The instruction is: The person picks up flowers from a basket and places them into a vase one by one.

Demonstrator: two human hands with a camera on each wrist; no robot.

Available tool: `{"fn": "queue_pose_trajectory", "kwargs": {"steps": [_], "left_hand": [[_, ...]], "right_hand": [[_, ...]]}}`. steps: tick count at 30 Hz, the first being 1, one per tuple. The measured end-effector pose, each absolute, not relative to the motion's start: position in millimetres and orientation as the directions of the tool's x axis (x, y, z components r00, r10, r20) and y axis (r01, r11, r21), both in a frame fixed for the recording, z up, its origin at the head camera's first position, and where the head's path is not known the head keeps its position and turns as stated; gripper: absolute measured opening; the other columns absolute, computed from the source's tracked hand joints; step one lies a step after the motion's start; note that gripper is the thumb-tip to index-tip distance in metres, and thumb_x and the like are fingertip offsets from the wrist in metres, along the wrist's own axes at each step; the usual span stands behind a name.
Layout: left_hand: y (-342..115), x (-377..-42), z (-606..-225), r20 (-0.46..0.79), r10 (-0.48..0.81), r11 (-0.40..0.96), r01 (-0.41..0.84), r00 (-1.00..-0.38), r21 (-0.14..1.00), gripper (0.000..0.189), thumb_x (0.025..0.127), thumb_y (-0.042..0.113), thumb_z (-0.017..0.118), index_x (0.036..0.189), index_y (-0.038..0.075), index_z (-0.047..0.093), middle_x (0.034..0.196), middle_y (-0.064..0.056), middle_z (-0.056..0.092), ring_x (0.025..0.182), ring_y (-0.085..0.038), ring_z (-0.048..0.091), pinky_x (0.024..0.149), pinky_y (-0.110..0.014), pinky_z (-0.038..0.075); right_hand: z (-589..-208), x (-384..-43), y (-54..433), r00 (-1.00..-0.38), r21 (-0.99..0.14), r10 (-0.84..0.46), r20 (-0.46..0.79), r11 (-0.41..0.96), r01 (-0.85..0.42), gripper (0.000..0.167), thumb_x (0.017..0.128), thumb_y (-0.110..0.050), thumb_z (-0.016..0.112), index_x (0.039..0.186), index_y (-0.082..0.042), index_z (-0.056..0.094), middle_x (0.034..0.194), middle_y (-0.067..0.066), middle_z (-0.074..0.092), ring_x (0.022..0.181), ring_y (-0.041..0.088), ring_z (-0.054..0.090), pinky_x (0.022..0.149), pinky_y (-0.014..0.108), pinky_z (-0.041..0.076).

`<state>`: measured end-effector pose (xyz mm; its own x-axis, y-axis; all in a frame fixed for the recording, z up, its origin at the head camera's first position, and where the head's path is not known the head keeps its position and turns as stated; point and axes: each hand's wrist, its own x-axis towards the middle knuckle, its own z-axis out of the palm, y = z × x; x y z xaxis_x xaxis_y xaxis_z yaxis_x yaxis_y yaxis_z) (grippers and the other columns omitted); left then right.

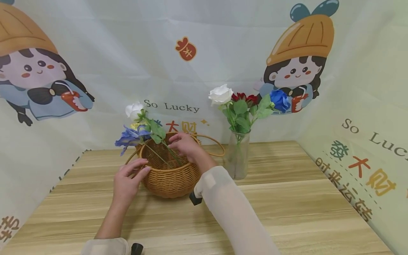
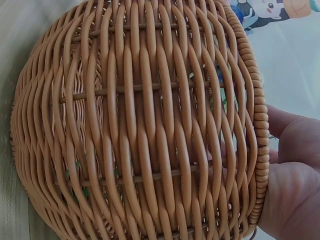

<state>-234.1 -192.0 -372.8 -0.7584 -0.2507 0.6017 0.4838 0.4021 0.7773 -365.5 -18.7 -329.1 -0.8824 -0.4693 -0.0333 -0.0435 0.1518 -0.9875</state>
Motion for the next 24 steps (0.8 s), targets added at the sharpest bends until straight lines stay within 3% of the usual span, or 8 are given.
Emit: {"fn": "queue_pose_trajectory", "kwargs": {"steps": [9, 17, 24], "left_hand": [[-191.9, -233.4, -372.2, 0.618, -0.242, 0.414, 0.496, -0.748, 0.763, 0.019, 0.080, -0.001, 0.077, 0.098, -0.004, 0.073, 0.110, -0.021, 0.068, 0.095, -0.027, 0.049, 0.081, -0.033, 0.042], [-191.4, -231.9, -370.8, 0.595, -0.251, 0.411, 0.473, -0.763, 0.779, 0.019, 0.080, -0.001, 0.076, 0.099, -0.004, 0.073, 0.112, -0.018, 0.068, 0.095, -0.027, 0.048, 0.081, -0.030, 0.045], [-190.6, -231.4, -370.5, 0.607, -0.250, 0.420, 0.481, -0.754, 0.770, 0.021, 0.080, -0.001, 0.076, 0.099, -0.007, 0.072, 0.111, -0.017, 0.068, 0.094, -0.030, 0.049, 0.080, -0.031, 0.044]], "right_hand": [[-326.9, -364.2, -20.3, -0.852, -0.971, -0.509, -0.126, 0.238, 0.001, 0.040, 0.094, -0.003, 0.059, 0.133, 0.001, 0.051, 0.127, 0.015, 0.058, 0.115, 0.029, 0.057, 0.080, 0.038, 0.049], [-328.3, -365.1, -20.1, -0.841, -0.988, -0.531, -0.102, 0.150, 0.025, 0.038, 0.095, 0.003, 0.055, 0.133, 0.003, 0.051, 0.120, 0.018, 0.059, 0.107, 0.029, 0.061, 0.086, 0.042, 0.052], [-326.9, -362.8, -20.6, -0.860, -0.990, -0.500, -0.103, 0.131, 0.042, 0.033, 0.094, 0.004, 0.057, 0.127, 0.004, 0.055, 0.104, 0.015, 0.064, 0.084, 0.021, 0.065, 0.071, 0.033, 0.055]]}}
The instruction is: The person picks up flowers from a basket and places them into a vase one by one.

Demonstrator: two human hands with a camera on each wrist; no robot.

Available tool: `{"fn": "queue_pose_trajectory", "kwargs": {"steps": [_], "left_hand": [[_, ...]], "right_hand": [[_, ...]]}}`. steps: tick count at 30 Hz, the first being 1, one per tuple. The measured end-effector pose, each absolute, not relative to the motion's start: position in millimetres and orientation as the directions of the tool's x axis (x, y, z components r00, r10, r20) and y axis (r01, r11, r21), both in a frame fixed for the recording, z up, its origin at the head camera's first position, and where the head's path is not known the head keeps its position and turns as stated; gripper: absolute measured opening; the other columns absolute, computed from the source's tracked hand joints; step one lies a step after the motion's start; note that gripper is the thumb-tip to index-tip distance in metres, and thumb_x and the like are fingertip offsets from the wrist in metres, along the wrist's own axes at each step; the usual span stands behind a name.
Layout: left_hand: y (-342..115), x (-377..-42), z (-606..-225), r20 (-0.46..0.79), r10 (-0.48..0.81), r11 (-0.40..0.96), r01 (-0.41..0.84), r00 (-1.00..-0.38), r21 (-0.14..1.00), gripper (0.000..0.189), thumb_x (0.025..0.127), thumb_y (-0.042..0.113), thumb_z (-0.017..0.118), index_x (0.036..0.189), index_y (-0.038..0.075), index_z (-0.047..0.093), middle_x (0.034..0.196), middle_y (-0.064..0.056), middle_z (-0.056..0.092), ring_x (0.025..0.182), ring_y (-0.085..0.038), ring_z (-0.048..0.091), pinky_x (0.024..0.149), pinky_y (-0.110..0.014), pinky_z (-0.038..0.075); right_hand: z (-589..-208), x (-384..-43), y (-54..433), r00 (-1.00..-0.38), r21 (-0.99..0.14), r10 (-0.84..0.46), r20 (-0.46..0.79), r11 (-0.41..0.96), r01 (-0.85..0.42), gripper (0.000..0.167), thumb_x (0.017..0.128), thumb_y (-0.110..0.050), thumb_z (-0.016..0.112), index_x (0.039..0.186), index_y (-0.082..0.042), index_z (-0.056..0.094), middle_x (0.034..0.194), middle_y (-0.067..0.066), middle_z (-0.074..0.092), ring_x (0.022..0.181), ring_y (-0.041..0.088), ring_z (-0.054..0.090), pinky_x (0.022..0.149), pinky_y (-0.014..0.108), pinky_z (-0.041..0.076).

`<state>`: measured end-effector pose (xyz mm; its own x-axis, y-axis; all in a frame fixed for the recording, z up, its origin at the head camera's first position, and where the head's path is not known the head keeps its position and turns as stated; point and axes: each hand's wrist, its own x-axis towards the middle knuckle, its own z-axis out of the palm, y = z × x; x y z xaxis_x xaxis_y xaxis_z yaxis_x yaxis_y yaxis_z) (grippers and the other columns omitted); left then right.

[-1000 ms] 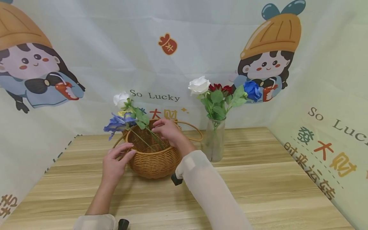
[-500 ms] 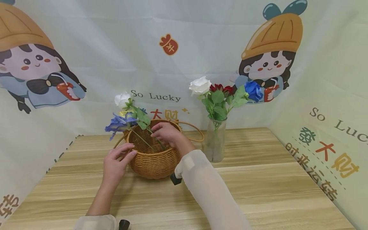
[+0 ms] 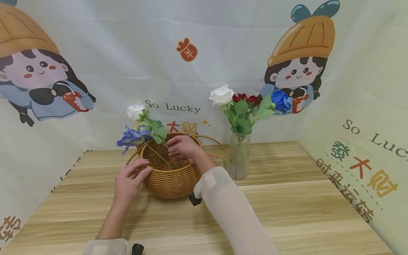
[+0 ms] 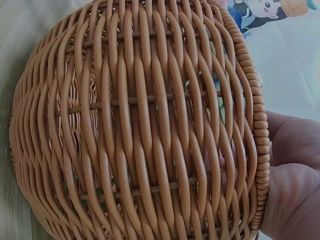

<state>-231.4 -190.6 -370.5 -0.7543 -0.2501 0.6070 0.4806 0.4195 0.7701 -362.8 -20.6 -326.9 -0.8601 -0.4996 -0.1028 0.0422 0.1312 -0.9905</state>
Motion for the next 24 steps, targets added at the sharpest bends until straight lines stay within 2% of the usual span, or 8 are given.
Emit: {"fn": "queue_pose_trajectory", "kwargs": {"steps": [6, 15, 18, 24], "left_hand": [[-189.7, -231.5, -371.6, 0.621, -0.243, 0.420, 0.497, -0.745, 0.760, 0.020, 0.079, -0.002, 0.077, 0.099, -0.007, 0.072, 0.110, -0.021, 0.068, 0.094, -0.024, 0.049, 0.081, -0.034, 0.042], [-190.6, -231.3, -371.2, 0.600, -0.250, 0.414, 0.477, -0.760, 0.775, 0.021, 0.080, -0.001, 0.076, 0.100, -0.007, 0.072, 0.112, -0.021, 0.067, 0.097, -0.020, 0.048, 0.083, -0.033, 0.044], [-190.7, -230.8, -370.2, 0.599, -0.250, 0.418, 0.473, -0.761, 0.776, 0.021, 0.080, -0.001, 0.076, 0.100, -0.006, 0.072, 0.112, -0.020, 0.068, 0.097, -0.020, 0.048, 0.083, -0.034, 0.044], [-190.8, -230.0, -369.2, 0.596, -0.248, 0.421, 0.469, -0.764, 0.776, 0.020, 0.081, -0.001, 0.076, 0.100, -0.005, 0.072, 0.112, -0.019, 0.068, 0.098, -0.020, 0.049, 0.082, -0.033, 0.046]], "right_hand": [[-328.8, -362.2, -20.1, -0.864, -0.991, -0.493, -0.104, 0.128, 0.046, 0.031, 0.093, 0.004, 0.059, 0.123, 0.006, 0.057, 0.089, 0.014, 0.066, 0.075, 0.024, 0.063, 0.064, 0.031, 0.054], [-327.3, -361.2, -21.4, -0.868, -0.993, -0.490, -0.083, 0.117, 0.029, 0.034, 0.092, 0.006, 0.058, 0.126, 0.010, 0.056, 0.080, 0.011, 0.063, 0.064, 0.018, 0.058, 0.061, 0.028, 0.050], [-326.9, -361.1, -22.1, -0.876, -0.992, -0.477, -0.069, 0.128, 0.009, 0.033, 0.092, 0.005, 0.058, 0.125, 0.010, 0.057, 0.080, 0.009, 0.063, 0.064, 0.016, 0.057, 0.059, 0.026, 0.049], [-327.2, -360.2, -22.1, -0.896, -0.976, -0.442, -0.025, 0.203, -0.073, 0.024, 0.091, 0.000, 0.063, 0.115, 0.005, 0.067, 0.087, 0.005, 0.066, 0.075, 0.016, 0.057, 0.061, 0.027, 0.045]]}}
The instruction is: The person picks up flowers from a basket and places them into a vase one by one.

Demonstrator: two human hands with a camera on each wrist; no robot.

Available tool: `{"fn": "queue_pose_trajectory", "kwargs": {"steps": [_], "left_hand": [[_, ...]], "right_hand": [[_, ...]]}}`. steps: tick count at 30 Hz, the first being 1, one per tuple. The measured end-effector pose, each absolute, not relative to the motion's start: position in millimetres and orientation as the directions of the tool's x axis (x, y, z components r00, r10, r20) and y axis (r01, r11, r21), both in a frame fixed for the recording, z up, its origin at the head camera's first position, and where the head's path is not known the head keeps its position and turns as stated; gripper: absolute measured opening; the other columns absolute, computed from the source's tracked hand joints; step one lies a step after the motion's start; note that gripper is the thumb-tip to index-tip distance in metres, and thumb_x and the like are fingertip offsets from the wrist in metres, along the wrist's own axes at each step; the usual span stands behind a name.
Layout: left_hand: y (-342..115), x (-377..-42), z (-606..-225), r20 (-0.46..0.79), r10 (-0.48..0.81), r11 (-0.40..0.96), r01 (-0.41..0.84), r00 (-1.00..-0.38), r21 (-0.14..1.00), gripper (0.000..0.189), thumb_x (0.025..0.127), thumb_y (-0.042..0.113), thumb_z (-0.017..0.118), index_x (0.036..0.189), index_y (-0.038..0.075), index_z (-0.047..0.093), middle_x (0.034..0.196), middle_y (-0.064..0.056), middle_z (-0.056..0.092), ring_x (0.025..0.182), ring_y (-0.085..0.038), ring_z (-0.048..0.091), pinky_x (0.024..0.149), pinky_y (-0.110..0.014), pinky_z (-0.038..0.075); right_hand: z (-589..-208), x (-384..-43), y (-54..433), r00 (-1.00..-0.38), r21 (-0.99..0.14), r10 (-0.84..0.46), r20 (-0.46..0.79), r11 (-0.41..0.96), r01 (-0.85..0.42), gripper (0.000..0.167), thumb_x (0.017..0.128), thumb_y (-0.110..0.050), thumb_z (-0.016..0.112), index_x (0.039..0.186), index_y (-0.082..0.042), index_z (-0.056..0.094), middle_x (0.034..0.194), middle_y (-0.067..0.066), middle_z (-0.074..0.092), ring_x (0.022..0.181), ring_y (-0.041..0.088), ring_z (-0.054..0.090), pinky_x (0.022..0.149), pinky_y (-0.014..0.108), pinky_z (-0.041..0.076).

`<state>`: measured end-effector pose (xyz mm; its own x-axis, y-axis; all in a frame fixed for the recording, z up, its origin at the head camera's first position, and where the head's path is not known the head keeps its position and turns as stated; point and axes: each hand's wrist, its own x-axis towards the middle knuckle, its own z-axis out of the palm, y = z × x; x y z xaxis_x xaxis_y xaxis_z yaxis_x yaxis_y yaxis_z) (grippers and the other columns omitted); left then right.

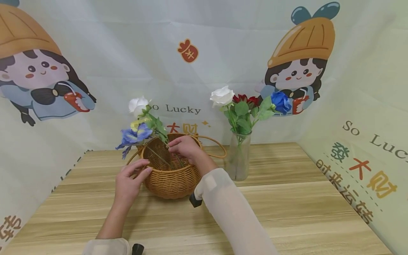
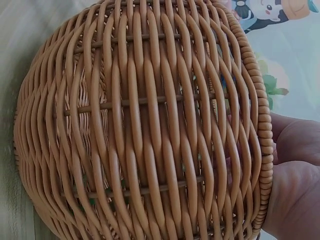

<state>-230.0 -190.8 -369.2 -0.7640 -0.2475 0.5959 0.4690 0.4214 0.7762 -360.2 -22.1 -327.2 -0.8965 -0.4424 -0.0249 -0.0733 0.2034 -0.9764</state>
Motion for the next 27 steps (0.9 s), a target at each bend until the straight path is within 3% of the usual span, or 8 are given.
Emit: {"fn": "queue_pose_trajectory", "kwargs": {"steps": [9, 16, 22, 27], "left_hand": [[-195, -237, -376, 0.577, -0.253, 0.419, 0.449, -0.777, 0.789, 0.021, 0.082, 0.001, 0.076, 0.102, -0.005, 0.072, 0.114, -0.018, 0.067, 0.098, -0.017, 0.047, 0.085, -0.028, 0.046], [-207, -257, -399, 0.585, -0.252, 0.420, 0.458, -0.771, 0.784, 0.022, 0.081, 0.010, 0.079, 0.102, 0.007, 0.075, 0.114, -0.005, 0.069, 0.097, -0.012, 0.047, 0.083, -0.023, 0.044], [-209, -259, -401, 0.593, -0.247, 0.438, 0.458, -0.766, 0.774, 0.021, 0.081, 0.012, 0.080, 0.101, 0.010, 0.076, 0.114, -0.003, 0.070, 0.098, -0.011, 0.048, 0.085, -0.025, 0.041], [-209, -259, -402, 0.610, -0.253, 0.448, 0.468, -0.751, 0.762, 0.022, 0.079, 0.010, 0.081, 0.100, 0.010, 0.076, 0.113, -0.003, 0.070, 0.100, -0.012, 0.049, 0.088, -0.029, 0.037]], "right_hand": [[-328, -359, -20, -0.892, -0.973, -0.451, 0.039, 0.186, -0.137, 0.020, 0.093, 0.000, 0.061, 0.111, 0.004, 0.067, 0.103, 0.014, 0.066, 0.085, 0.019, 0.057, 0.068, 0.036, 0.048], [-328, -357, -19, -0.887, -0.969, -0.454, 0.082, 0.172, -0.178, 0.021, 0.094, -0.001, 0.060, 0.114, 0.006, 0.064, 0.113, 0.023, 0.063, 0.082, 0.016, 0.057, 0.080, 0.049, 0.048], [-330, -358, -21, -0.882, -0.918, -0.450, 0.138, 0.276, -0.284, 0.020, 0.092, -0.001, 0.063, 0.110, 0.005, 0.067, 0.101, 0.018, 0.067, 0.083, 0.022, 0.061, 0.073, 0.043, 0.052], [-331, -358, -22, -0.878, -0.892, -0.454, 0.155, 0.317, -0.321, 0.018, 0.094, -0.003, 0.062, 0.109, 0.001, 0.069, 0.096, 0.015, 0.068, 0.092, 0.035, 0.063, 0.074, 0.047, 0.052]]}}
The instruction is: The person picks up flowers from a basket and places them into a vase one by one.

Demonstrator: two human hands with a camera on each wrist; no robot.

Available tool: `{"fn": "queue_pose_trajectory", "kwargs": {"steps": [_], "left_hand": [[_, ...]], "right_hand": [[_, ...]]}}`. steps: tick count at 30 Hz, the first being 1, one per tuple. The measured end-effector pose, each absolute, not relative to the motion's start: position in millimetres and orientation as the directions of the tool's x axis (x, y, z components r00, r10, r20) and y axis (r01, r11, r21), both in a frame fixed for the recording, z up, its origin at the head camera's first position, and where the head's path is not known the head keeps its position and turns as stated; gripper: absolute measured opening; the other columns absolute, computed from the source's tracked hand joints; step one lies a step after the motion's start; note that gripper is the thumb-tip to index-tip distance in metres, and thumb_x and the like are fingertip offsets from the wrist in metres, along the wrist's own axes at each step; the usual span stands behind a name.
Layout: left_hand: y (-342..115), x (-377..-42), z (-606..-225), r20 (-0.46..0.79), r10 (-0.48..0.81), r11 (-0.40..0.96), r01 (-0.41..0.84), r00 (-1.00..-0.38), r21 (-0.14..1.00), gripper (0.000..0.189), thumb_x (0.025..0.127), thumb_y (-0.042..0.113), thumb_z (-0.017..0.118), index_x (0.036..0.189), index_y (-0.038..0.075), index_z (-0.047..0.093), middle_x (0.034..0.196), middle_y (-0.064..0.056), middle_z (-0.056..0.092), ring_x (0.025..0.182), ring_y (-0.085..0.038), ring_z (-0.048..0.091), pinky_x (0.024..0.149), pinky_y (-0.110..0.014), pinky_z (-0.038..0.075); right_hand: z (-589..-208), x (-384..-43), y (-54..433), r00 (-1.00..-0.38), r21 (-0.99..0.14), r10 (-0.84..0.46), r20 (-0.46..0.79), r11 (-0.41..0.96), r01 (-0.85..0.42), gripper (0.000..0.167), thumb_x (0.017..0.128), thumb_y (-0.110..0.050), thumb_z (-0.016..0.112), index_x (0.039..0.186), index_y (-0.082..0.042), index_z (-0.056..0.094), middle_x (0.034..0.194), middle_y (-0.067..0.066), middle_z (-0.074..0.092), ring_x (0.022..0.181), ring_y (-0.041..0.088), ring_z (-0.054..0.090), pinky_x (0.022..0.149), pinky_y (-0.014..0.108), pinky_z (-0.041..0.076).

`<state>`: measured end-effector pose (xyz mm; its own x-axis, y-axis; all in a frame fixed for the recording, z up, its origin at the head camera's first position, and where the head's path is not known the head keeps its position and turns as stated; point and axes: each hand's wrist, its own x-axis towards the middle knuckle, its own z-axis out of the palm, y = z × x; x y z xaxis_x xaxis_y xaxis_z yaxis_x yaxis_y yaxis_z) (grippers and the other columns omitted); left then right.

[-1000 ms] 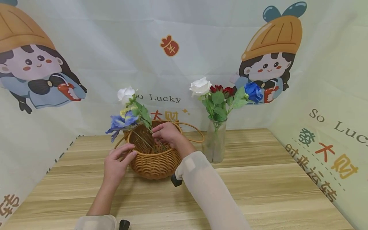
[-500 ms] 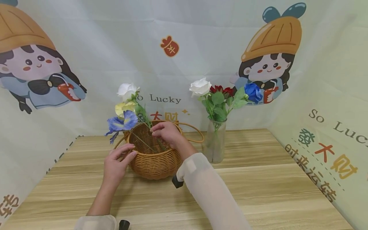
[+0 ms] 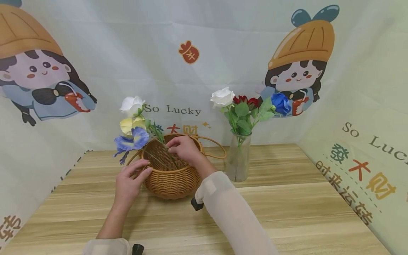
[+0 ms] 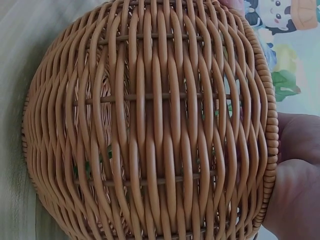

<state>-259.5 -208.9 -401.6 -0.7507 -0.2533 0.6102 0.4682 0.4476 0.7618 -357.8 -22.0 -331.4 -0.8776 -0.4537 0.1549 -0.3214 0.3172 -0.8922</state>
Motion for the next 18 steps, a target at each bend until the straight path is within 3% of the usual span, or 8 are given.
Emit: {"fn": "queue_pose_trajectory", "kwargs": {"steps": [3, 9, 12, 15, 18], "left_hand": [[-209.1, -259.5, -401.8, 0.609, -0.250, 0.443, 0.471, -0.753, 0.763, 0.023, 0.079, 0.010, 0.081, 0.101, 0.008, 0.076, 0.114, -0.007, 0.069, 0.101, -0.012, 0.049, 0.089, -0.029, 0.038], [-209.6, -259.8, -401.6, 0.622, -0.243, 0.444, 0.485, -0.744, 0.753, 0.022, 0.080, 0.009, 0.080, 0.101, 0.006, 0.075, 0.114, -0.012, 0.069, 0.099, -0.013, 0.049, 0.086, -0.029, 0.040], [-209.2, -259.9, -401.5, 0.633, -0.241, 0.446, 0.495, -0.736, 0.746, 0.022, 0.079, 0.008, 0.080, 0.101, 0.006, 0.075, 0.113, -0.011, 0.069, 0.099, -0.014, 0.050, 0.085, -0.029, 0.039], [-208.7, -259.8, -401.9, 0.634, -0.244, 0.446, 0.495, -0.734, 0.745, 0.022, 0.079, 0.007, 0.081, 0.100, 0.006, 0.075, 0.112, -0.009, 0.070, 0.099, -0.014, 0.050, 0.086, -0.029, 0.038], [-208.1, -259.8, -401.8, 0.634, -0.250, 0.449, 0.492, -0.732, 0.746, 0.022, 0.078, 0.007, 0.081, 0.100, 0.006, 0.076, 0.111, -0.007, 0.070, 0.097, -0.014, 0.051, 0.085, -0.029, 0.038]], "right_hand": [[-331.8, -358.3, -21.6, -0.882, -0.900, -0.438, 0.176, 0.291, -0.324, 0.018, 0.094, -0.003, 0.061, 0.110, 0.000, 0.069, 0.099, 0.014, 0.068, 0.093, 0.036, 0.062, 0.074, 0.045, 0.052], [-329.8, -357.5, -20.0, -0.877, -0.917, -0.419, 0.233, 0.205, -0.342, 0.020, 0.095, -0.001, 0.060, 0.112, 0.003, 0.068, 0.108, 0.019, 0.067, 0.086, 0.021, 0.062, 0.069, 0.032, 0.050], [-330.3, -357.8, -19.6, -0.875, -0.915, -0.411, 0.257, 0.187, -0.357, 0.019, 0.095, -0.001, 0.060, 0.111, 0.004, 0.068, 0.106, 0.019, 0.068, 0.087, 0.026, 0.063, 0.064, 0.025, 0.047], [-330.8, -358.1, -19.7, -0.878, -0.921, -0.399, 0.265, 0.166, -0.354, 0.018, 0.094, -0.001, 0.061, 0.109, 0.005, 0.068, 0.100, 0.016, 0.069, 0.091, 0.034, 0.064, 0.065, 0.027, 0.048], [-331.0, -357.7, -19.6, -0.884, -0.930, -0.389, 0.260, 0.146, -0.338, 0.018, 0.093, 0.000, 0.062, 0.109, 0.005, 0.068, 0.098, 0.012, 0.070, 0.090, 0.034, 0.064, 0.069, 0.031, 0.050]]}}
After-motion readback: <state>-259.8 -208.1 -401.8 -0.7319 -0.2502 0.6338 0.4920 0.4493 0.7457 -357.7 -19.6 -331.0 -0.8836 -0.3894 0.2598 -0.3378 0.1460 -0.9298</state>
